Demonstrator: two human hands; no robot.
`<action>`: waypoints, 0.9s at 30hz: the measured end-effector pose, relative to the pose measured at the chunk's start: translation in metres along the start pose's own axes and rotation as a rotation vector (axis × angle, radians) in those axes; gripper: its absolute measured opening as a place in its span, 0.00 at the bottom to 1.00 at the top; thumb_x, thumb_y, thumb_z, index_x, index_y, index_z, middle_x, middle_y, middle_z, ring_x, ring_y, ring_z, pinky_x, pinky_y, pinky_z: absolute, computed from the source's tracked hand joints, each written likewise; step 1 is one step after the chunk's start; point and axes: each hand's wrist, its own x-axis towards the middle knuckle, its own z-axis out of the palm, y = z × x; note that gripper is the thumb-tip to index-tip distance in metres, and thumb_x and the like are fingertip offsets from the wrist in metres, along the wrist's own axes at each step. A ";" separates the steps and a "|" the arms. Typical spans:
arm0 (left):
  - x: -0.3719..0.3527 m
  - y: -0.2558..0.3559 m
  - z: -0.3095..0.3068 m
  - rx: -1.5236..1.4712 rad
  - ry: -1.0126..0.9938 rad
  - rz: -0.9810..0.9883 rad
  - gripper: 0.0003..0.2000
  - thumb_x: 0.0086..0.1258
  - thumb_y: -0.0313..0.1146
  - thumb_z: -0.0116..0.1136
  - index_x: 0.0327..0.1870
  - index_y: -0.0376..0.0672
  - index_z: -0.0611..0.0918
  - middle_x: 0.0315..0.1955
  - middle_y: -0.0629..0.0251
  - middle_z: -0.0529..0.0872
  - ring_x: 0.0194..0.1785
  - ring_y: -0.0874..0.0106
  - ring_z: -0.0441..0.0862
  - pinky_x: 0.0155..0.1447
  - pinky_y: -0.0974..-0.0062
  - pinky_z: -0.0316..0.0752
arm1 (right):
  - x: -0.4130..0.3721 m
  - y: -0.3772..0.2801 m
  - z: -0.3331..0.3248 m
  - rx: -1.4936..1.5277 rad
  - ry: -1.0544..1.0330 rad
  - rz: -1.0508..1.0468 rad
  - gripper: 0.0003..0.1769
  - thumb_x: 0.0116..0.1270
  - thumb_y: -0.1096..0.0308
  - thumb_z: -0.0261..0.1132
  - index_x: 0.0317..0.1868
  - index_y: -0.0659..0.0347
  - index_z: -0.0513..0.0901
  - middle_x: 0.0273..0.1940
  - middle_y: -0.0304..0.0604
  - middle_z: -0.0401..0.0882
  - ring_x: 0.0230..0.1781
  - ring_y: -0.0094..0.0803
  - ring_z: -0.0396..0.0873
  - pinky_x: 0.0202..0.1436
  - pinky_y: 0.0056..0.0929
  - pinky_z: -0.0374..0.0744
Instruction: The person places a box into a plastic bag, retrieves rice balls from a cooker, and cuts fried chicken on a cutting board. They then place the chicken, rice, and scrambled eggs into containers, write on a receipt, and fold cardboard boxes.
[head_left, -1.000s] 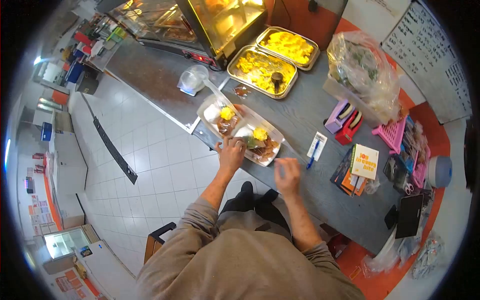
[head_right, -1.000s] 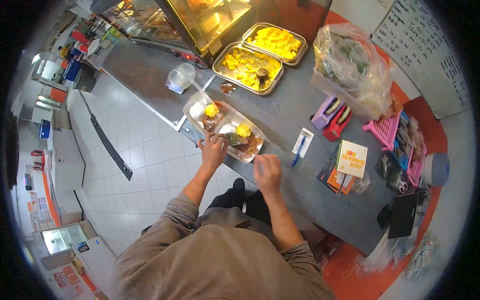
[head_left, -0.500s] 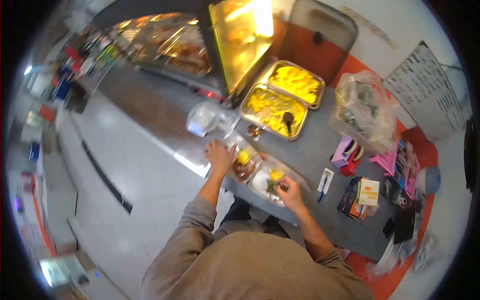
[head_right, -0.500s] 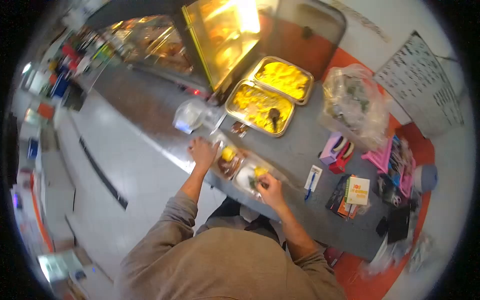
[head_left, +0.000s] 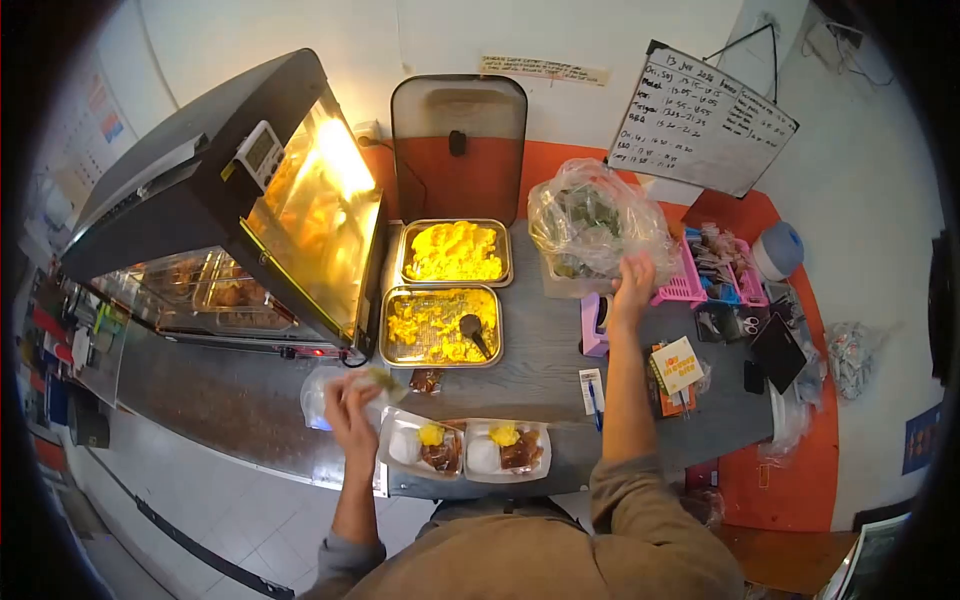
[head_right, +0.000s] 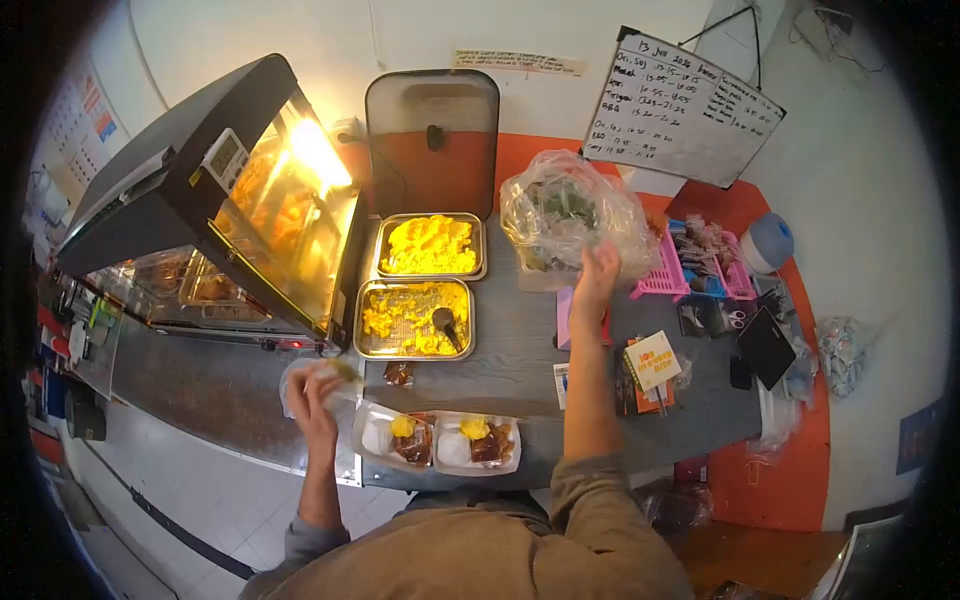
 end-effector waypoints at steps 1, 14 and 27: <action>0.020 0.017 0.031 -0.020 -0.081 -0.018 0.07 0.75 0.31 0.47 0.45 0.37 0.73 0.45 0.60 0.79 0.44 0.68 0.83 0.48 0.71 0.81 | -0.010 0.018 -0.019 0.002 -0.149 -0.012 0.21 0.67 0.63 0.64 0.58 0.60 0.73 0.50 0.42 0.78 0.46 0.23 0.75 0.42 0.21 0.72; 0.077 -0.039 0.353 0.090 -0.215 -0.066 0.17 0.67 0.36 0.55 0.52 0.33 0.78 0.42 0.55 0.83 0.49 0.69 0.80 0.54 0.73 0.73 | -0.156 -0.004 -0.143 -0.923 -1.339 0.015 0.39 0.49 0.51 0.77 0.62 0.47 0.74 0.48 0.44 0.80 0.51 0.41 0.77 0.59 0.40 0.69; -0.082 -0.017 0.141 0.169 -0.229 -0.127 0.09 0.70 0.29 0.51 0.46 0.35 0.79 0.42 0.63 0.83 0.47 0.76 0.78 0.52 0.80 0.70 | -0.212 0.132 -0.207 -1.097 -1.336 -0.836 0.34 0.64 0.67 0.55 0.72 0.36 0.63 0.72 0.44 0.58 0.76 0.47 0.48 0.73 0.59 0.51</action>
